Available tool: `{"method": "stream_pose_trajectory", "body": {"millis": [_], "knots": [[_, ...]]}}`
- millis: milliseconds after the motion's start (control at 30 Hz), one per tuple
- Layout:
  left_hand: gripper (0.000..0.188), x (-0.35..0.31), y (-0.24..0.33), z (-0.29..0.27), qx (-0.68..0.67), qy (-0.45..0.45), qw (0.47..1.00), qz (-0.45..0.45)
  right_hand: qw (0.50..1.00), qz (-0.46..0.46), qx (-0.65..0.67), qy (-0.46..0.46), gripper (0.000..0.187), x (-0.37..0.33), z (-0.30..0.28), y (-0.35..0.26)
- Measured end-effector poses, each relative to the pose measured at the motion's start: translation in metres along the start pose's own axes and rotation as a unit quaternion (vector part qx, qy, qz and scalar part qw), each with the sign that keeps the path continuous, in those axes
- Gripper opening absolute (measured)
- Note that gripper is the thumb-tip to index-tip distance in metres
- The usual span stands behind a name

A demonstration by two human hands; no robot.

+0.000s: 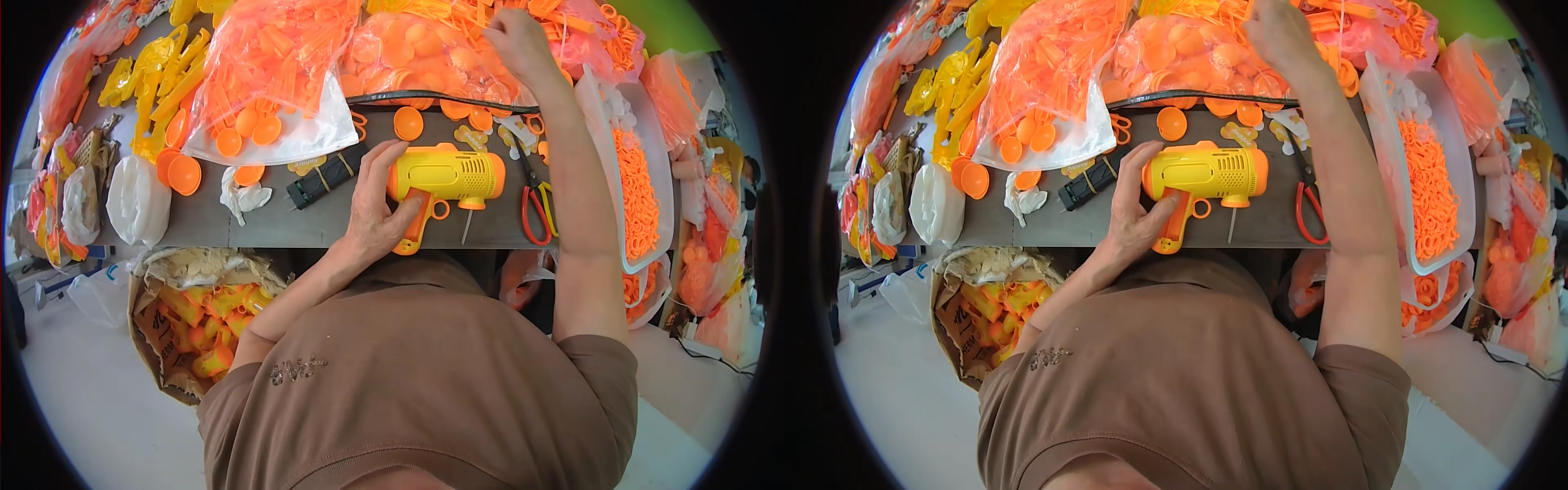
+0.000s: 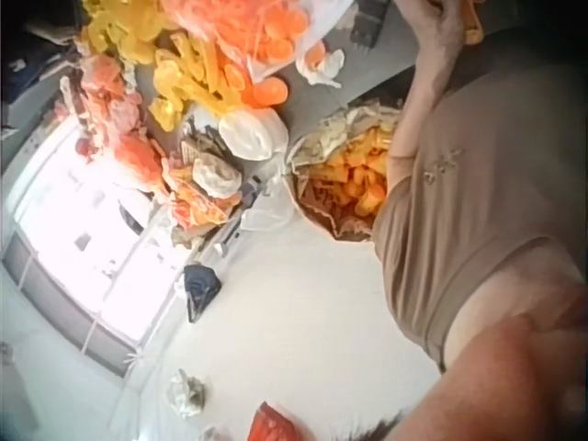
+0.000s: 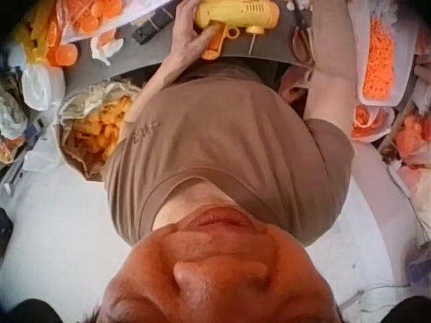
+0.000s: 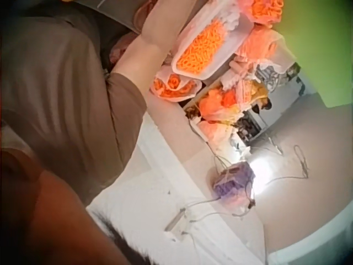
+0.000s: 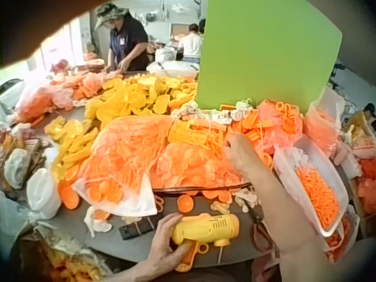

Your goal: Assembling a yellow toy gun from various plastic parts and screws.

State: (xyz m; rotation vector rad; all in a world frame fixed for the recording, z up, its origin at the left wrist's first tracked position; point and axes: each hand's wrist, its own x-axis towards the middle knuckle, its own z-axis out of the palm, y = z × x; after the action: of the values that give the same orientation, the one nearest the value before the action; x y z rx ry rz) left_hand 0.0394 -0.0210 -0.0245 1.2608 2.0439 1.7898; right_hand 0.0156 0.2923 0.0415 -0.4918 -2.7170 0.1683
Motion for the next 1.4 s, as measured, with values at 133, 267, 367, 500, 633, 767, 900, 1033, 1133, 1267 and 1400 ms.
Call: {"method": "stream_pose_trajectory", "body": {"millis": [133, 267, 367, 500, 633, 767, 900, 1033, 1133, 1267, 1400], "knots": [[0.052, -0.004, -0.003, -0.002, -0.035, -0.007, 0.999, -0.018, 0.964, 0.035, 0.261, -0.026, 0.015, -0.064, -0.057, -0.051], [0.053, -0.005, -0.009, 0.001, -0.034, -0.025, 0.999, -0.021, 0.948, -0.085, 0.296, -0.079, 0.027, -0.147, -0.060, -0.099], [0.051, -0.003, -0.008, 0.002, -0.037, -0.024, 0.999, -0.019, 0.955, -0.149, 0.242, -0.083, 0.030, -0.167, -0.048, -0.105], [0.050, -0.002, -0.006, 0.001, -0.038, -0.029, 0.999, -0.021, 0.960, -0.176, 0.201, -0.085, 0.031, -0.168, -0.043, -0.107], [0.050, -0.003, -0.006, 0.002, -0.039, -0.033, 0.998, -0.022, 0.958, -0.160, 0.214, -0.099, 0.028, -0.166, -0.042, -0.113], [0.051, -0.002, -0.004, 0.002, -0.046, -0.035, 0.998, -0.027, 0.962, -0.170, 0.191, -0.095, 0.025, -0.164, -0.041, -0.114], [0.039, 0.000, -0.002, 0.002, -0.066, -0.029, 0.996, -0.051, 0.968, -0.174, 0.163, -0.083, 0.026, -0.164, -0.042, -0.116], [0.026, -0.003, -0.004, 0.009, -0.122, 0.003, 0.986, -0.117, 0.966, -0.183, 0.167, -0.067, 0.027, -0.165, -0.036, -0.120], [0.024, -0.001, -0.005, 0.012, -0.126, 0.000, 0.987, -0.101, 0.972, -0.172, 0.151, -0.062, 0.023, -0.168, -0.036, -0.119], [0.030, -0.006, -0.010, 0.009, -0.124, -0.015, 0.988, -0.093, 0.977, -0.153, 0.123, -0.084, 0.022, -0.169, -0.044, -0.110], [0.037, -0.009, -0.009, 0.003, -0.117, -0.027, 0.987, -0.106, 0.956, 0.100, 0.275, 0.027, 0.029, -0.169, -0.047, -0.054]]}}
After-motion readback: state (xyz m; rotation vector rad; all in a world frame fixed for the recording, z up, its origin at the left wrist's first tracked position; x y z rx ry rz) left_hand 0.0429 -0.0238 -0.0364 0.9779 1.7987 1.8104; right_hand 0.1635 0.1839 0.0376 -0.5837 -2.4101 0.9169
